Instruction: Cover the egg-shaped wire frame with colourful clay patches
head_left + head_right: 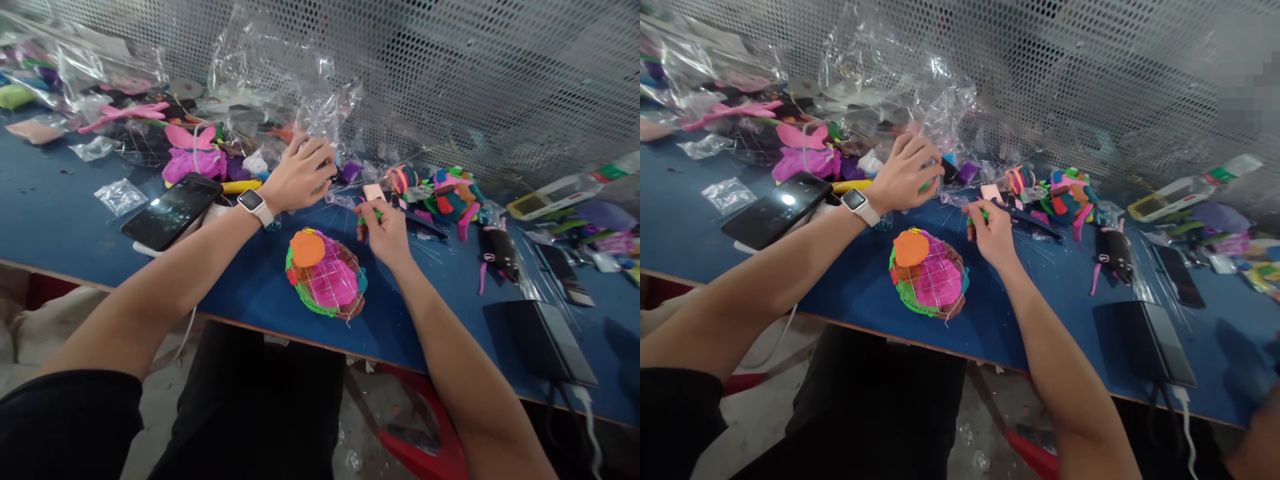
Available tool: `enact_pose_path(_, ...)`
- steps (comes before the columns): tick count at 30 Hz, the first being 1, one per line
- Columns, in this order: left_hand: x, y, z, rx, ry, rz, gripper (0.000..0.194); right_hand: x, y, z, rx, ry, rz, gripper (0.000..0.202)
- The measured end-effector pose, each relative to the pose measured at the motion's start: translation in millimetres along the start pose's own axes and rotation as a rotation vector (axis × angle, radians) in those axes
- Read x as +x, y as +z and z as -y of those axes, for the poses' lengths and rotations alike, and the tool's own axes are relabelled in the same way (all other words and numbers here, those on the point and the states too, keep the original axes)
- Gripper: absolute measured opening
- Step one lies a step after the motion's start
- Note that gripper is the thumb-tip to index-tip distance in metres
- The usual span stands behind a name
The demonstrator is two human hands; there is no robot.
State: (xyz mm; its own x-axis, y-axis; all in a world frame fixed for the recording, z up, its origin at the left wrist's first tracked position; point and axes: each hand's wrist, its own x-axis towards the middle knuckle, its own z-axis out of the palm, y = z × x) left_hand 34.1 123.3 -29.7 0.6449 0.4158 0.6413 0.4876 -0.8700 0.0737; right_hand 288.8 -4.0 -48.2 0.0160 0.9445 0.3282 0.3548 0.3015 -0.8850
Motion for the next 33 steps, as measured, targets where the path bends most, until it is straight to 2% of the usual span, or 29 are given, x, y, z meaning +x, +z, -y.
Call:
enact_pose_path(5,1,0.4,-12,-0.030,0.059,0.015,0.023,-1,5,6,0.042,0.007,-0.067,0.079)
enact_pose_path(9,1,2.0,-17,0.037,0.061,-0.024,0.024,-6,7,14,-0.032,-0.067,-0.128,0.090)
enact_pose_path(13,0,8.0,-19,-0.041,0.040,-0.047,0.025,-4,5,11,0.116,-0.022,-0.159,0.096)
enact_pose_path(15,-1,13.0,-21,-0.096,0.022,-0.046,0.027,0,4,5,0.207,0.014,-0.159,0.091)
enact_pose_path(18,-4,20.2,-24,-0.137,0.009,-0.011,0.031,7,4,-11,0.304,0.076,-0.080,0.063)
enact_pose_path(20,-5,24.1,-27,-0.147,0.016,0.020,0.035,10,6,-24,0.283,0.082,-0.021,0.049)
enact_pose_path(24,-6,30.2,-28,-0.144,0.062,0.058,0.041,9,11,-42,0.099,-0.029,0.029,0.067)
enact_pose_path(28,-5,34.9,-27,-0.123,0.131,0.107,0.052,11,17,-44,0.050,-0.112,0.002,0.086)
enact_pose_path(30,-5,36.2,-26,-0.105,0.137,0.123,0.048,20,22,-40,0.030,-0.123,0.000,0.091)
enact_pose_path(33,-4,36.5,-22,-0.073,0.070,0.095,0.036,36,28,-32,-0.012,-0.125,0.013,0.092)
